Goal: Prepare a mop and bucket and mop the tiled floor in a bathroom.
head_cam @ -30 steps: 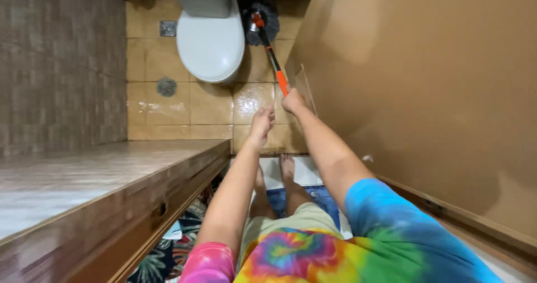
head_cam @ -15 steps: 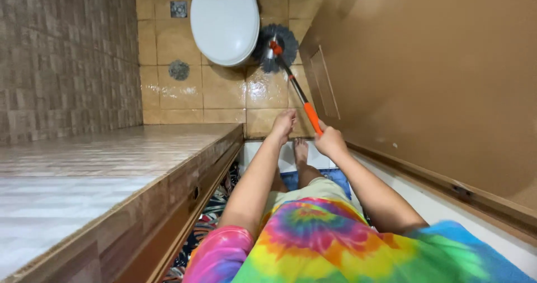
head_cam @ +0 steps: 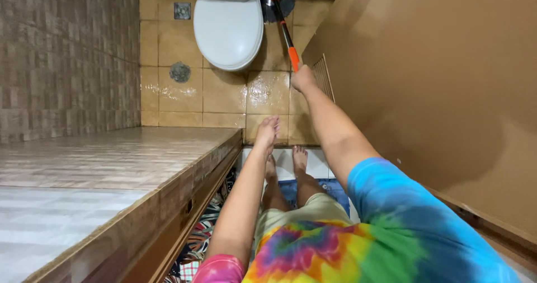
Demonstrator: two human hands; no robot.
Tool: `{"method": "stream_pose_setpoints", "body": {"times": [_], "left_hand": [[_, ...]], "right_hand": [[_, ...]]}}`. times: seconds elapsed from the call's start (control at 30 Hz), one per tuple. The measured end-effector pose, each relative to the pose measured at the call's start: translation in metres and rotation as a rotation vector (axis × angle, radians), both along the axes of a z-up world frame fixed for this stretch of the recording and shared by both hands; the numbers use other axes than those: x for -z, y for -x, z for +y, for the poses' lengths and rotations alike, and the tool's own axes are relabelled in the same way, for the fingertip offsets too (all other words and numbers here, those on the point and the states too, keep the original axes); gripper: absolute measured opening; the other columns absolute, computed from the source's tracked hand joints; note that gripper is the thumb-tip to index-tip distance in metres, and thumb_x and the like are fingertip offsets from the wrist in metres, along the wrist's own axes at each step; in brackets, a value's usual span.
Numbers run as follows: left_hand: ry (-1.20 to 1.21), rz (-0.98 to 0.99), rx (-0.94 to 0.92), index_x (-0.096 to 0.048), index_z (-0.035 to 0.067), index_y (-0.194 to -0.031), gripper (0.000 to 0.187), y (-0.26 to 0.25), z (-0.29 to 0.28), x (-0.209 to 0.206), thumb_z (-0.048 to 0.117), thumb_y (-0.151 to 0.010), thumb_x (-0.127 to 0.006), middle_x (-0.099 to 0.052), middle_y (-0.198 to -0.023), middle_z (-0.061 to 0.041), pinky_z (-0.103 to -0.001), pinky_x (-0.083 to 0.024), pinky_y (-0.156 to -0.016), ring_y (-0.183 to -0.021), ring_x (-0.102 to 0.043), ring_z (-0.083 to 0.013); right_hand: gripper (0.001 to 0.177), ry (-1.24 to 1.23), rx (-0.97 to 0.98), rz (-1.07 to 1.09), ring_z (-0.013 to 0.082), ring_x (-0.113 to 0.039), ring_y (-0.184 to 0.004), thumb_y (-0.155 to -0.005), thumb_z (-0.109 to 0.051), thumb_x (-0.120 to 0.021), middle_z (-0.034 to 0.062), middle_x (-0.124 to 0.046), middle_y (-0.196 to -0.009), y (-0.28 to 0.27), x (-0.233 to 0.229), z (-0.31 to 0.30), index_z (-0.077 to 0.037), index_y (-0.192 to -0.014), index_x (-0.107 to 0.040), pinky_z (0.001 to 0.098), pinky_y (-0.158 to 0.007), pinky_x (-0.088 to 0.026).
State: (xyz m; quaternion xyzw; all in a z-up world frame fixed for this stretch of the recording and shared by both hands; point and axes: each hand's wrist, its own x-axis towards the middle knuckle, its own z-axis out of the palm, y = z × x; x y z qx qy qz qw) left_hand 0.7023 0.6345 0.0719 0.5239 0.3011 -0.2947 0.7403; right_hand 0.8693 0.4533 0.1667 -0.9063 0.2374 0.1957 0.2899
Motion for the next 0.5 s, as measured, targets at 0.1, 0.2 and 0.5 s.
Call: {"method": "stream_pose_setpoints", "body": {"times": [0.1, 0.2, 0.5], "left_hand": [[-0.024, 0.020, 0.030, -0.065, 0.012, -0.124, 0.034, 0.013, -0.002, 0.000, 0.034, -0.099, -0.059, -0.071, -0.118, -0.001, -0.030, -0.048, -0.075, -0.097, -0.063, -0.0118], [-0.024, 0.025, 0.056, -0.065, 0.013, -0.121, 0.032, 0.014, -0.011, -0.022, 0.034, -0.099, -0.059, -0.071, -0.113, 0.000, -0.031, -0.047, -0.074, -0.095, -0.063, -0.0115], [0.019, 0.055, 0.230, -0.063, 0.013, -0.108, 0.025, 0.028, -0.035, -0.031, 0.037, -0.104, -0.058, -0.062, -0.091, 0.000, -0.030, -0.038, -0.058, -0.077, -0.053, -0.0137]], "right_hand": [[0.043, -0.104, 0.063, 0.101, 0.0374, -0.073, -0.095, -0.092, -0.020, -0.060, 0.0210, -0.072, -0.101, 0.038, -0.037, -0.007, -0.018, -0.134, -0.058, 0.0492, -0.082, -0.057], [0.055, -0.181, 0.006, 0.017, 0.0368, -0.073, -0.092, -0.090, -0.016, -0.057, 0.0207, -0.072, -0.099, 0.099, -0.008, -0.040, -0.024, -0.145, -0.055, 0.0478, -0.080, -0.056], [0.061, 0.000, -0.063, 0.217, 0.0454, -0.068, -0.104, -0.090, -0.027, -0.065, 0.0281, -0.070, -0.109, 0.284, -0.129, -0.057, -0.031, -0.149, -0.052, 0.0502, -0.092, -0.054]]}}
